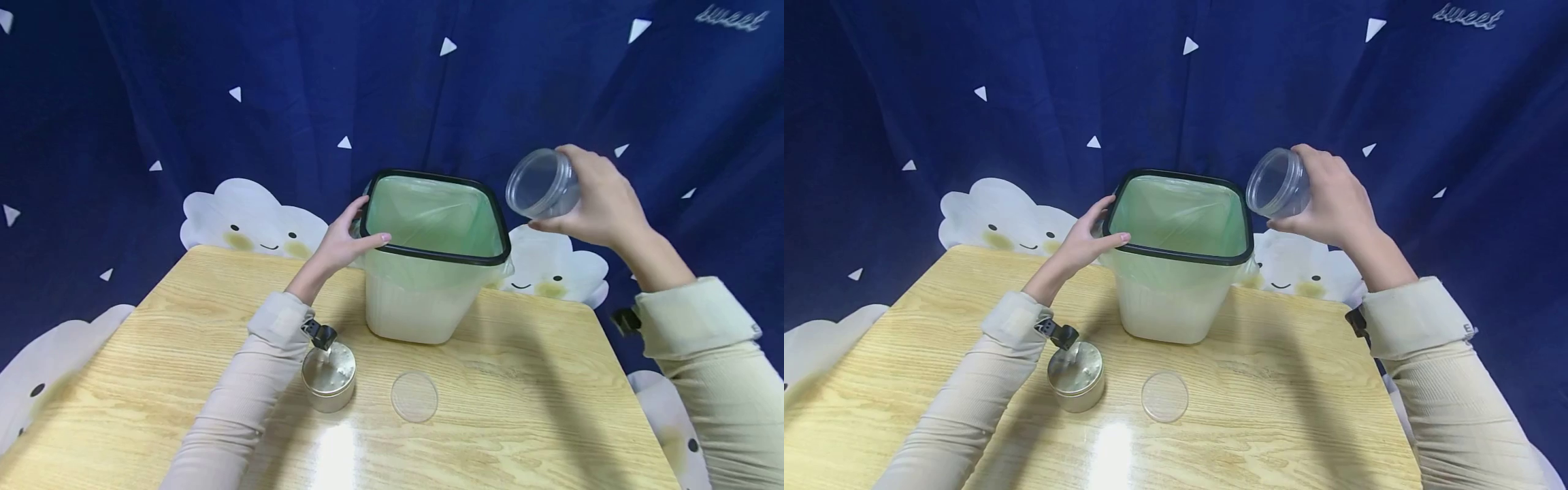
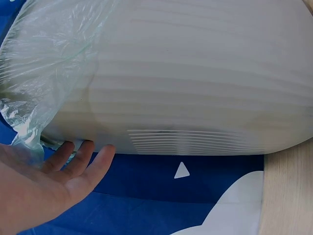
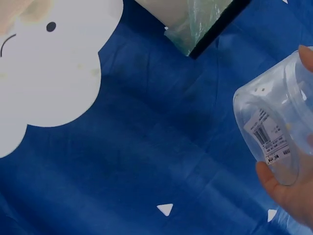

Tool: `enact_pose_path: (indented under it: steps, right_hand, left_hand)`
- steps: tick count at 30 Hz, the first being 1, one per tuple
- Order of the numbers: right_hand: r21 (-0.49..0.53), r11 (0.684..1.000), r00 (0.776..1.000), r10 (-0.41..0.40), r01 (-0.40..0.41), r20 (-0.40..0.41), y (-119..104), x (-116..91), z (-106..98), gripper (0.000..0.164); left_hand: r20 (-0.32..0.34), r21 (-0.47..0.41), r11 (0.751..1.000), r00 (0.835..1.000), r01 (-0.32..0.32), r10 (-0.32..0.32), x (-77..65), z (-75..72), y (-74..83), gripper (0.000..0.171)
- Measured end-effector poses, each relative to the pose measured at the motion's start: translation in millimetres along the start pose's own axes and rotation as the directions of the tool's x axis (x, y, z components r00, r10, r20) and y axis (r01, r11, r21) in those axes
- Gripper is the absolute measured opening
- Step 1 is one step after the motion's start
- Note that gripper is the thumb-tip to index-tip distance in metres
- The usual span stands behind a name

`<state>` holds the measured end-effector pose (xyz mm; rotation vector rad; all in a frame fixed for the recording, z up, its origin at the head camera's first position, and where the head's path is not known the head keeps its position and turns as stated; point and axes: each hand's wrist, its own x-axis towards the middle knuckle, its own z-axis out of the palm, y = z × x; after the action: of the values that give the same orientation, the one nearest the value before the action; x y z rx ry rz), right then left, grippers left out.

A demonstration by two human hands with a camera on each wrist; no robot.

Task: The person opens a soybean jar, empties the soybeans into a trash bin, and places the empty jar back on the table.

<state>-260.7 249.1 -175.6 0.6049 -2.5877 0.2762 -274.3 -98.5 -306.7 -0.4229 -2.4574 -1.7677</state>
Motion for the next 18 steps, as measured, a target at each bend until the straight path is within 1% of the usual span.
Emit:
enact_pose_path:
  steps: [2, 7, 13, 15, 18]
  right_hand:
    - [0.037, 0.999, 0.999, 0.03, -0.029, -0.017, 2.5, -6.3, 0.3, 0.096]
    - [0.127, 0.991, 0.995, 0.047, -0.036, -0.083, 10.4, -21.8, 4.6, 0.097]
    - [0.222, 0.971, 0.99, 0.107, -0.085, -0.09, 13.1, -41.7, 13.0, 0.099]
    - [0.246, 0.964, 0.988, 0.126, -0.1, -0.092, 13.4, -48.0, 16.3, 0.099]
    - [0.264, 0.958, 0.985, 0.141, -0.111, -0.099, 14.0, -56.6, 21.3, 0.099]
  left_hand:
    - [-0.001, -0.002, 1.0, 1.0, 0.001, -0.001, -0.2, 0.0, -0.2, 0.081]
    - [-0.004, -0.01, 1.0, 1.0, -0.001, 0.001, -1.0, -0.1, -0.1, 0.082]
    - [0.002, -0.014, 1.0, 1.0, 0.01, -0.01, -1.2, -0.3, 1.5, 0.081]
    - [0.007, -0.015, 1.0, 1.0, 0.015, -0.014, -3.3, -0.8, 5.9, 0.08]
    - [0.011, -0.016, 1.0, 1.0, 0.017, -0.016, -11.3, -1.5, 19.8, 0.078]
